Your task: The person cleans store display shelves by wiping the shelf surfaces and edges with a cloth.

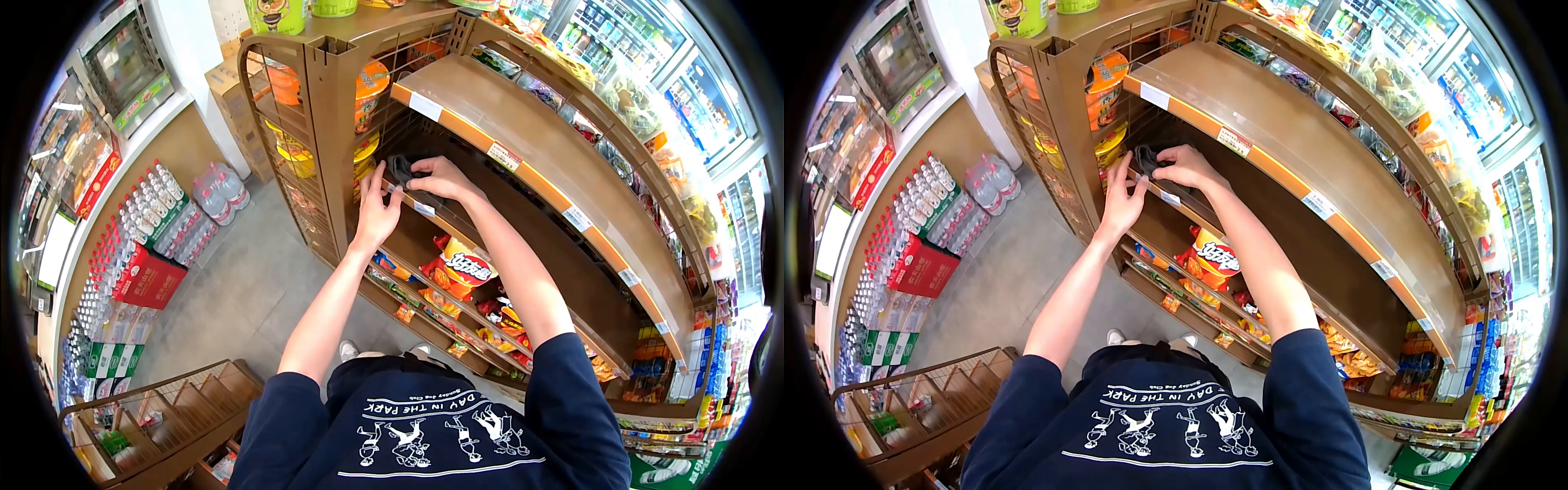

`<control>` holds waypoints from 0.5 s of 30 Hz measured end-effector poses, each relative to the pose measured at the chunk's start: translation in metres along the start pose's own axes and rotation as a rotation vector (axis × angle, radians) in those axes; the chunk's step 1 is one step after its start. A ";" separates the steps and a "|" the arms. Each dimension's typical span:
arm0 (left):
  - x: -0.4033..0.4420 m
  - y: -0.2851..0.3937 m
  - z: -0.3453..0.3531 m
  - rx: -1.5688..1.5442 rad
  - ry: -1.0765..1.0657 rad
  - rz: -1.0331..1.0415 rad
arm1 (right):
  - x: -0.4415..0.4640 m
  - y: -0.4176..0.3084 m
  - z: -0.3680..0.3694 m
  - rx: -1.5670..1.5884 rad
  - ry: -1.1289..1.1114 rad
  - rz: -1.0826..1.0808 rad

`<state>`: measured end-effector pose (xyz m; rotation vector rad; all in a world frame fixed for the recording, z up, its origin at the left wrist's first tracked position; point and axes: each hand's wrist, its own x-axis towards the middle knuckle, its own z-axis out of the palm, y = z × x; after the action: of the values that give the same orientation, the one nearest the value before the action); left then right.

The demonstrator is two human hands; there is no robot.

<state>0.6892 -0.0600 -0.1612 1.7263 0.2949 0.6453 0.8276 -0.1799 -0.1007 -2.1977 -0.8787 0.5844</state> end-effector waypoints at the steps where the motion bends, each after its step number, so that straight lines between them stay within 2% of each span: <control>1: -0.001 -0.002 0.001 -0.001 0.001 0.005 | 0.000 -0.001 0.000 0.004 -0.012 0.003; 3: -0.003 -0.001 0.003 0.046 0.028 0.112 | 0.000 0.000 0.001 -0.021 0.020 -0.003; 8: 0.000 0.002 0.000 0.052 0.001 0.036 | 0.003 0.005 0.002 0.035 -0.008 -0.004; 10: 0.000 -0.007 0.001 0.056 0.005 0.055 | 0.003 0.008 0.003 0.057 -0.011 -0.048; 11: 0.001 -0.010 0.002 0.069 0.007 0.073 | 0.004 0.006 -0.001 0.057 -0.096 -0.017; 12: 0.001 -0.022 0.006 0.136 0.058 0.187 | 0.007 0.007 -0.002 0.053 -0.089 -0.021; 15: -0.005 -0.008 0.011 0.136 0.030 0.142 | 0.010 0.016 0.002 0.027 -0.040 -0.034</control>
<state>0.6924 -0.0700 -0.1717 1.8819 0.2430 0.7695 0.8403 -0.1803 -0.1152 -2.1489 -0.9219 0.6221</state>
